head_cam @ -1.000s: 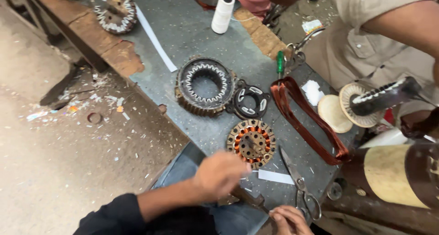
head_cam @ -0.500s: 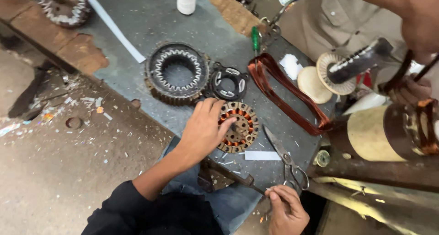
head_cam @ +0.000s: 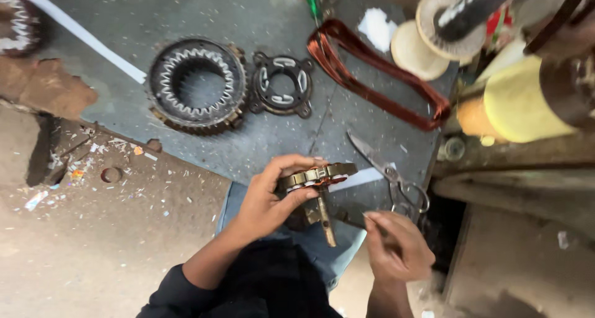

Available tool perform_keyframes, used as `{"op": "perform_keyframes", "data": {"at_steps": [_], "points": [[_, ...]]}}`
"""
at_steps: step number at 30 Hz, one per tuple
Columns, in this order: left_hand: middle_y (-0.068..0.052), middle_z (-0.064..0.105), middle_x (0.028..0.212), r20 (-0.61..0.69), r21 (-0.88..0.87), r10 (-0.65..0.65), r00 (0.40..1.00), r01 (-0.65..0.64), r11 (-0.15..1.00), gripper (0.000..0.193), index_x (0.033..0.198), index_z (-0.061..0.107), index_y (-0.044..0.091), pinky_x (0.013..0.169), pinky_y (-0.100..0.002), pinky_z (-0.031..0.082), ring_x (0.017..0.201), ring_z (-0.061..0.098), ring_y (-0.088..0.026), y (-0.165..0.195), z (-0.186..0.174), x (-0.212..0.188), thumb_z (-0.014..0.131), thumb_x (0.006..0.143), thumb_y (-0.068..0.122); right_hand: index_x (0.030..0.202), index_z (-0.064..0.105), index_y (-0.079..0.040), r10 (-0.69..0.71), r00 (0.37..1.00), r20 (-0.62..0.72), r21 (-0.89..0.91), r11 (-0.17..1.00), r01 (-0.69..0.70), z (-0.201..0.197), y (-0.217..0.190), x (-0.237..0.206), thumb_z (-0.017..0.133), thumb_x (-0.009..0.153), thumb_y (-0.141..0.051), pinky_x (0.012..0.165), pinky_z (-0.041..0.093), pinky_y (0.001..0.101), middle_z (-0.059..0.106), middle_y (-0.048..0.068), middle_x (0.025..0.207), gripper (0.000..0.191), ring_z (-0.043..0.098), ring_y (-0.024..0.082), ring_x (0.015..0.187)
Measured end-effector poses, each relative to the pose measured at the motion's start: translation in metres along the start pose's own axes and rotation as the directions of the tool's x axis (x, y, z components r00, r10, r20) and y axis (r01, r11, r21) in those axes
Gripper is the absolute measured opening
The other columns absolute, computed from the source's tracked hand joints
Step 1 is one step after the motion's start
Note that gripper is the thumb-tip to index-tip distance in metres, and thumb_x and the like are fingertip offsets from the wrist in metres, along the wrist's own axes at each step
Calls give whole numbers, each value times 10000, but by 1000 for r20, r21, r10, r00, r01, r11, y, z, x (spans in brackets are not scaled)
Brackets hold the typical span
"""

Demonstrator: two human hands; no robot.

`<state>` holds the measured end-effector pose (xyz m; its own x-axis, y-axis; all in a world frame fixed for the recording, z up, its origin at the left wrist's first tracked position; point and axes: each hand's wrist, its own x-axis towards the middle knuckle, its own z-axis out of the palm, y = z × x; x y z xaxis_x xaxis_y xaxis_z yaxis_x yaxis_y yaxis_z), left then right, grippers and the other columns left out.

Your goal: The person cuts small pieces of white insulating material using scissors and places them into the slots of a circular electrical component with copper windings. The person repeats this process multiple times while another person works nearby.

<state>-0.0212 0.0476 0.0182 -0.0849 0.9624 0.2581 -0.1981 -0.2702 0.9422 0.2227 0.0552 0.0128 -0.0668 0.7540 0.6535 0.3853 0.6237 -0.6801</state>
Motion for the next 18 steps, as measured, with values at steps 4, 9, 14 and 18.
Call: {"op": "perform_keyframes", "data": {"at_steps": [4,9,14,18], "points": [[-130,705,1370,99,140,-76,992,62,988,513,1410,577,44,1111,-367,526,1312,671,-257,8,-2,0,754,930,74,1019,692,-26,-225,969,106,15,974,225,17,-12,18,814,820,80,844,650,374,712,151,1035,257,751,277,943],[-120,710,1352,164,266,35,986,-78,961,448,1333,663,30,1184,-424,487,1374,637,-317,10,-3,4,771,902,93,1030,728,-78,-312,932,187,30,950,312,27,-15,36,854,772,41,847,630,371,658,142,1124,311,714,321,1012],[-109,710,1352,201,265,57,978,-110,958,463,1330,666,35,1193,-434,488,1382,634,-321,8,-4,7,790,889,100,1015,752,-88,-349,911,220,-10,933,360,29,-12,43,848,753,32,823,637,360,689,109,1082,304,714,318,967],[-102,708,1344,220,273,84,972,-144,951,446,1312,670,41,1193,-440,491,1380,633,-324,7,-3,9,793,888,104,1008,751,-77,-380,899,217,0,921,390,29,-9,47,850,758,20,801,635,355,719,92,1016,286,707,302,925]]}}
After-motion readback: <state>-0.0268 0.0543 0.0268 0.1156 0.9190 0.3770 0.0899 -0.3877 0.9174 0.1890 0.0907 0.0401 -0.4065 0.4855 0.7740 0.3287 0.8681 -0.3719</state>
